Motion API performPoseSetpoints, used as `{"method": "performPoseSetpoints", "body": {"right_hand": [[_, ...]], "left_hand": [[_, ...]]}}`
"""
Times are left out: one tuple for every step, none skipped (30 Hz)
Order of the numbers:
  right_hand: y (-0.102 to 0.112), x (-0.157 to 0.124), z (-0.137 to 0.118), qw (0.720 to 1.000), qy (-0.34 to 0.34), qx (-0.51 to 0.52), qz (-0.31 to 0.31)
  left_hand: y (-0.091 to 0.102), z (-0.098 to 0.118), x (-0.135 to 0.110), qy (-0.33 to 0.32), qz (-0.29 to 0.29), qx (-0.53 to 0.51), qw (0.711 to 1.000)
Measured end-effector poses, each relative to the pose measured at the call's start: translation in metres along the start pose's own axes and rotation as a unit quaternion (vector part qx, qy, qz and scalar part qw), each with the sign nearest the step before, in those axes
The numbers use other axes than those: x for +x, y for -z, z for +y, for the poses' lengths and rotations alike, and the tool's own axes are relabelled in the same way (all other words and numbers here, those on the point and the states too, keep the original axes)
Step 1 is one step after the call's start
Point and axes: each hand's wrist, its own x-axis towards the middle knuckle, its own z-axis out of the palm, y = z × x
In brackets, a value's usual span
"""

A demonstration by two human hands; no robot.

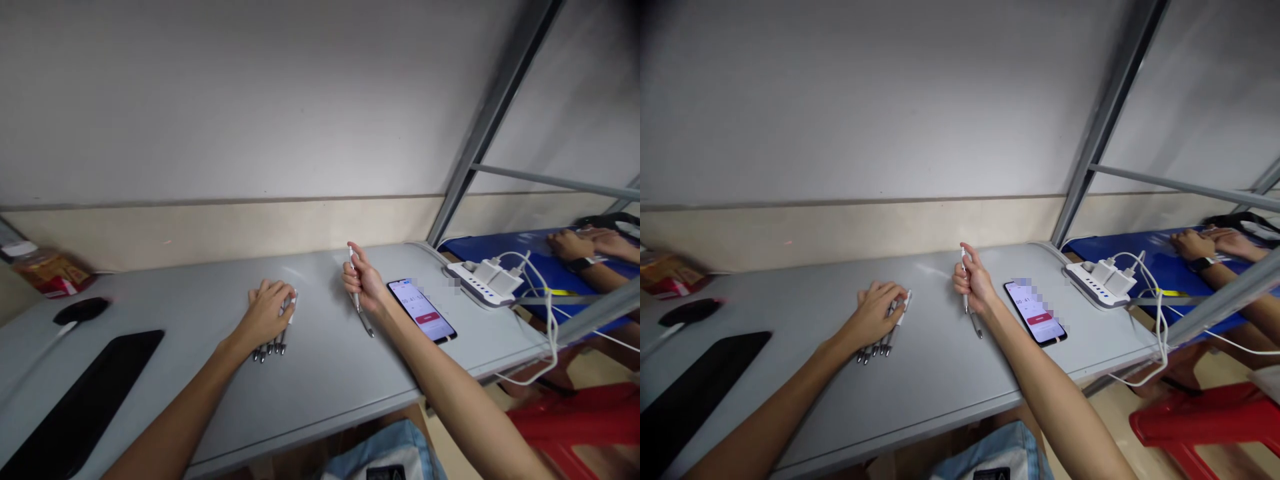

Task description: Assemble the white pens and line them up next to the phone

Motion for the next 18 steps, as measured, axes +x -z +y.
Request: {"method": "performPoseSetpoints", "body": {"right_hand": [[0.000,0.000,0.000,1.000,0.000,-0.003,0.000],[0.001,0.000,0.000,1.000,-0.001,-0.005,-0.001],[0.001,0.000,0.001,1.000,-0.002,-0.006,-0.002],[0.000,0.000,0.001,1.000,-0.002,-0.008,-0.003],[0.000,0.000,0.001,1.000,-0.001,-0.010,-0.003],[-0.001,-0.001,0.001,1.000,-0.002,-0.012,-0.002],[-0.002,-0.001,0.001,1.000,-0.002,-0.014,0.000],[-0.004,-0.002,0.001,1.000,-0.002,-0.017,0.004],[-0.005,-0.002,0.001,1.000,-0.002,-0.021,0.008],[-0.006,-0.002,0.000,1.000,-0.003,-0.026,0.012],[-0.007,-0.002,0.000,0.999,-0.006,-0.035,0.014],[-0.007,-0.002,0.000,0.999,-0.011,-0.047,0.013],[-0.007,-0.002,0.000,0.998,-0.018,-0.063,0.011],[-0.006,-0.002,0.000,0.996,-0.024,-0.082,0.008],[-0.005,-0.001,0.001,0.994,-0.029,-0.108,0.006],[-0.004,-0.001,0.002,0.990,-0.028,-0.140,0.007],[-0.003,0.000,0.003,0.983,-0.023,-0.182,0.010],[-0.002,0.000,0.005,0.972,-0.015,-0.235,0.015]], "left_hand": [[0.000,0.000,0.000,-0.001,0.001,-0.004,1.000],[0.001,0.001,0.000,-0.001,0.001,-0.008,1.000],[0.002,0.001,-0.001,-0.001,0.000,-0.011,1.000],[0.003,0.002,-0.001,-0.002,-0.002,-0.014,1.000],[0.003,0.002,-0.001,-0.003,-0.005,-0.017,1.000],[0.004,0.003,-0.001,-0.004,-0.006,-0.019,1.000],[0.005,0.004,-0.002,-0.006,-0.007,-0.022,1.000],[0.005,0.005,-0.002,-0.008,-0.008,-0.024,1.000],[0.005,0.005,-0.002,-0.009,-0.009,-0.024,1.000],[0.005,0.006,-0.002,-0.010,-0.010,-0.024,1.000],[0.005,0.007,-0.002,-0.011,-0.012,-0.024,1.000],[0.005,0.008,-0.002,-0.011,-0.014,-0.022,1.000],[0.005,0.009,-0.002,-0.011,-0.017,-0.021,1.000],[0.005,0.010,-0.003,-0.012,-0.020,-0.019,1.000],[0.004,0.010,-0.003,-0.013,-0.023,-0.019,0.999],[0.004,0.010,-0.003,-0.016,-0.027,-0.018,0.999],[0.004,0.011,-0.003,-0.017,-0.031,-0.018,0.999],[0.004,0.011,-0.003,-0.018,-0.035,-0.018,0.999]]}}
